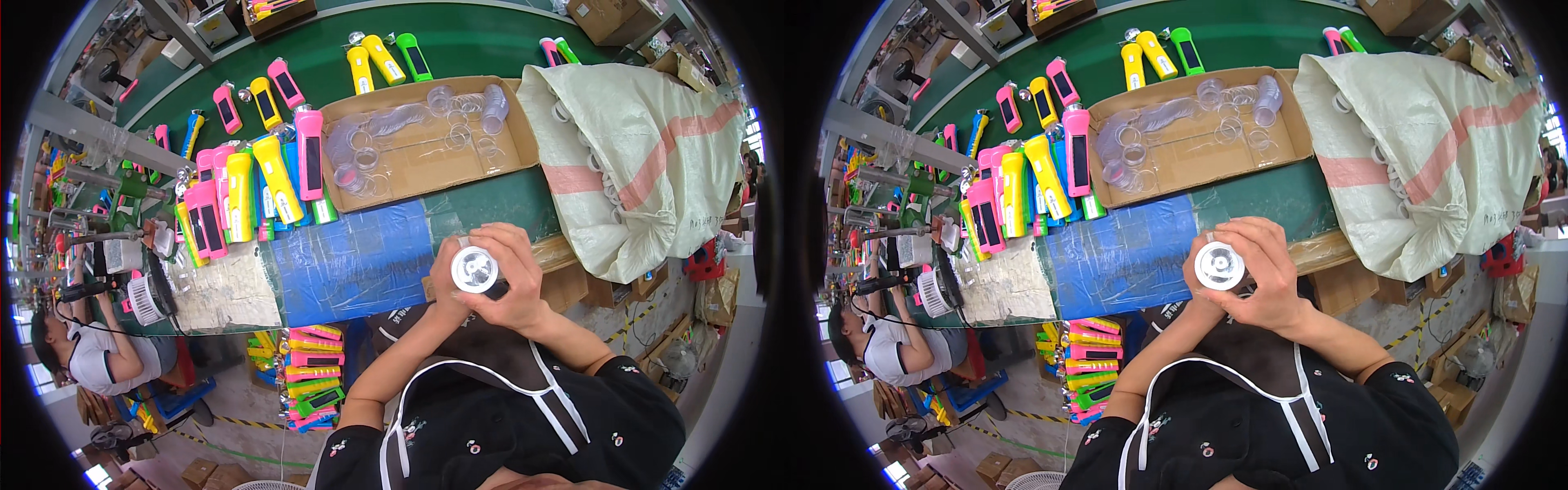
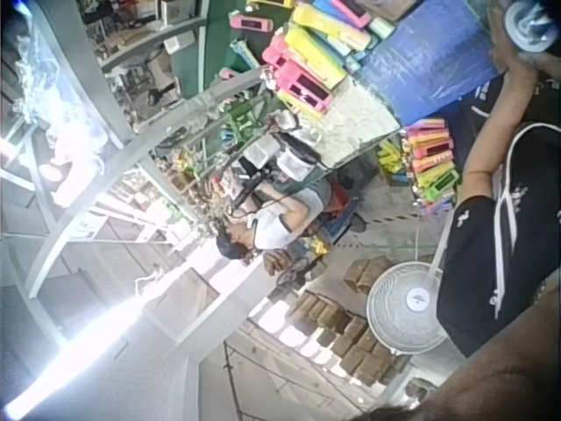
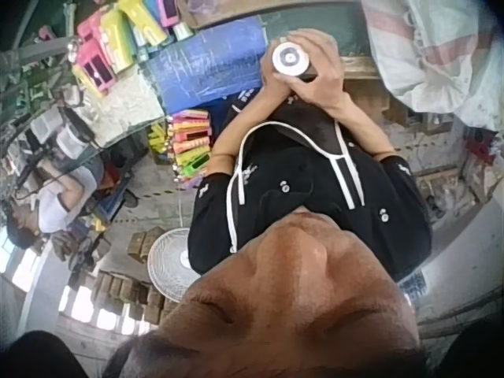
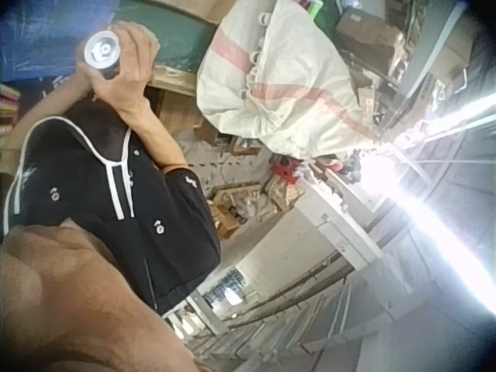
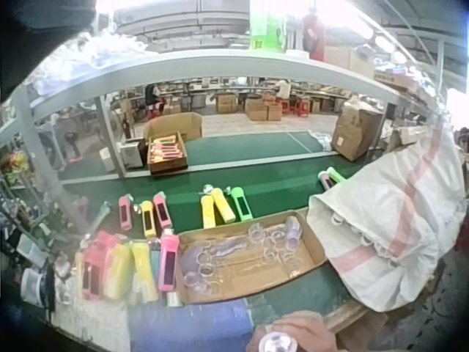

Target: The person assembles flashlights by fitting plastic caps and transparent lenses onto the flashlight bodies, tests the flashlights by turning them on, and places them into cardboard boxes.

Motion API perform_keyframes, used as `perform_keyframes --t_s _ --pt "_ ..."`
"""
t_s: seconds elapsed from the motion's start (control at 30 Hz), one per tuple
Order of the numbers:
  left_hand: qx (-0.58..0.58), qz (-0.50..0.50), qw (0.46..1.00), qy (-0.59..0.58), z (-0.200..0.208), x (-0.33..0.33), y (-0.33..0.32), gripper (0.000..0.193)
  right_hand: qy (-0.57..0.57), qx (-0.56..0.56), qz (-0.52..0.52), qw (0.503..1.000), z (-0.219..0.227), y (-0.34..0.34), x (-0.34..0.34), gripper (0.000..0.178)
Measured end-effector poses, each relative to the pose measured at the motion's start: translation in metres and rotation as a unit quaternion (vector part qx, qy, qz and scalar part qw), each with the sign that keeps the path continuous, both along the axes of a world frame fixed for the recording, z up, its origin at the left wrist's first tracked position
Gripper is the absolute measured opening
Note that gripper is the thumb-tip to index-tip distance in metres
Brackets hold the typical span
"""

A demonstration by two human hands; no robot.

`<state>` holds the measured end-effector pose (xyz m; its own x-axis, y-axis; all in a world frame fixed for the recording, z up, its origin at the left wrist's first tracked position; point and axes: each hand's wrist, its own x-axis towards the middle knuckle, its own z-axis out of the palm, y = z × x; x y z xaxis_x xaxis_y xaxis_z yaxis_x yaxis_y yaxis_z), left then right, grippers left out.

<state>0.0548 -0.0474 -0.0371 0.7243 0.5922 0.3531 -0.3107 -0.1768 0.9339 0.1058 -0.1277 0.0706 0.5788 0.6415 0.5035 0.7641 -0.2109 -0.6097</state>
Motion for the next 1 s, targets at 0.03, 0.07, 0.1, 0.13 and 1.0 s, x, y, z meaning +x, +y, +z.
perform_keyframes --t_s 0.03,0.07,0.1,0.13,1.0 --pt "0.002 0.002 1.0 -0.002 0.002 0.0 -0.001 0.028 -0.002 0.002 0.002 1.0 -0.001 0.001 -0.001 0.059" --pt "-0.007 0.011 1.0 -0.001 0.004 0.0 -0.002 0.029 -0.012 0.006 -0.012 1.0 -0.002 0.001 -0.001 0.058" --pt "-0.016 0.018 1.0 -0.002 0.01 0.003 -0.002 0.03 -0.022 0.01 -0.027 0.999 -0.005 0.002 0.001 0.057" --pt "-0.011 -0.013 0.999 0.027 0.02 0.004 0.001 0.033 -0.027 0.011 -0.028 0.999 -0.009 0.001 0.005 0.057" --pt "0.14 -0.06 0.969 0.194 0.034 0.048 0.056 0.041 0.516 0.082 0.009 0.853 -0.031 0.033 0.188 0.056"
